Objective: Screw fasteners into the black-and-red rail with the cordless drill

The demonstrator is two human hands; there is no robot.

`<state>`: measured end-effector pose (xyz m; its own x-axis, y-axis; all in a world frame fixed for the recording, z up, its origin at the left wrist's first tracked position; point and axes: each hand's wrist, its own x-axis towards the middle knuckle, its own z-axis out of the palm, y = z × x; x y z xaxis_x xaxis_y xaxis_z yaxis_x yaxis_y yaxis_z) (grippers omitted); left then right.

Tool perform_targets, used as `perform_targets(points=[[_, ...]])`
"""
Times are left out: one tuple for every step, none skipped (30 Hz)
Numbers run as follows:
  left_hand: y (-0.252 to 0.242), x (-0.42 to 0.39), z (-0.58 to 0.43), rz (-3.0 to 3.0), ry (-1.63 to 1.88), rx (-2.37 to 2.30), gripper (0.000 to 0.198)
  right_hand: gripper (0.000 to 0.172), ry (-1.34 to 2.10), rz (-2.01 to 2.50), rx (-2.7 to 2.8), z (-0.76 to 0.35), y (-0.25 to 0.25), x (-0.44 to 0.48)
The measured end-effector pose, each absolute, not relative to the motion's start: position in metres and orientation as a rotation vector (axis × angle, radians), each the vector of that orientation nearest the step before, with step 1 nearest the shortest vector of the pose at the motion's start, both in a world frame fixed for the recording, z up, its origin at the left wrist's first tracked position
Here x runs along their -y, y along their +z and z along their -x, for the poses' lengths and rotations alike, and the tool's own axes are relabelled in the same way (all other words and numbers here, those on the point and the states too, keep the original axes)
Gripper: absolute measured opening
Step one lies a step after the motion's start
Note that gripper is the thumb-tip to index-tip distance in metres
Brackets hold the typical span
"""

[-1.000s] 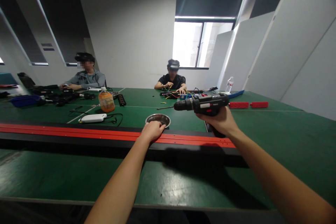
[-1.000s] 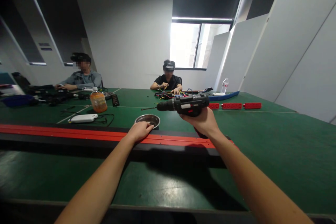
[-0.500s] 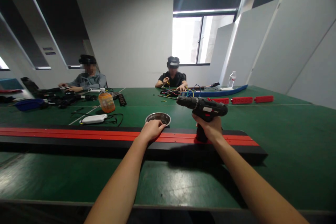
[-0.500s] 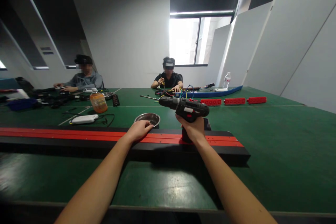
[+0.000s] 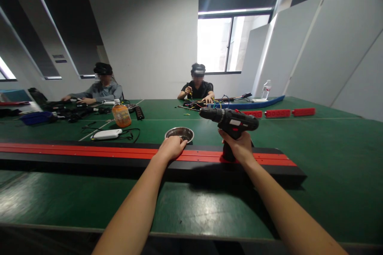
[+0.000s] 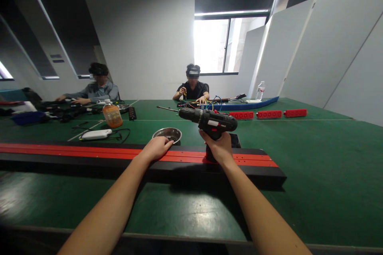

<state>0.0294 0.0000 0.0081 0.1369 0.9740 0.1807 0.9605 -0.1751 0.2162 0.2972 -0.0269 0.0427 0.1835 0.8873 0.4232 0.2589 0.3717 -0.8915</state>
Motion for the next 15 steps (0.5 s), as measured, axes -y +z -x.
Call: perform_targets(points=[[0.0080,-0.0001,-0.0291,-2.335,0.452,-1.974,0.059,0.044,0.617,1.146,1.357,-0.2974,0.0424,0.0267],[0.0077,-0.0002,-0.0288,-2.342,0.480,-1.958,0.057,0.045,0.615,1.141,1.357,-0.2975,0.0419,0.0263],[0.0073,-0.0005,-0.0283,-2.353,0.516,-1.939,0.054,0.045,0.612,1.133,1.353,-0.2976,0.0412,0.0258],[0.0068,-0.0008,-0.0278,-2.362,0.556,-1.915,0.051,0.046,0.611,1.121,1.346,-0.2977,0.0403,0.0250],[0.0064,-0.0011,-0.0272,-2.368,0.599,-1.889,0.048,0.046,0.611,1.107,1.340,-0.2979,0.0392,0.0241],[0.0060,-0.0014,-0.0265,-2.367,0.641,-1.864,0.044,0.046,0.611,1.095,1.337,-0.2982,0.0380,0.0231],[0.0058,-0.0017,-0.0259,-2.360,0.681,-1.839,0.040,0.046,0.609,1.086,1.341,-0.2986,0.0369,0.0221],[0.0058,-0.0019,-0.0253,-2.348,0.718,-1.817,0.037,0.046,0.605,1.083,1.350,-0.2990,0.0359,0.0213],[0.0059,-0.0020,-0.0247,-2.333,0.753,-1.794,0.033,0.045,0.599,1.085,1.359,-0.2995,0.0351,0.0206],[0.0061,-0.0021,-0.0243,-2.316,0.786,-1.771,0.030,0.045,0.594,1.087,1.366,-0.2999,0.0346,0.0202],[0.0062,-0.0021,-0.0241,-2.294,0.818,-1.748,0.027,0.044,0.590,1.090,1.371,-0.3003,0.0344,0.0201],[0.0063,-0.0021,-0.0240,-2.268,0.849,-1.724,0.024,0.044,0.589,1.091,1.372,-0.3006,0.0345,0.0203],[0.0065,-0.0020,-0.0242,-2.240,0.875,-1.702,0.021,0.043,0.592,1.092,1.370,-0.3007,0.0347,0.0206],[0.0070,-0.0019,-0.0246,-2.209,0.902,-1.682,0.019,0.043,0.598,1.093,1.368,-0.3007,0.0351,0.0210],[0.0080,-0.0017,-0.0251,-2.177,0.935,-1.661,0.017,0.043,0.608,1.094,1.367,-0.3007,0.0354,0.0213]])
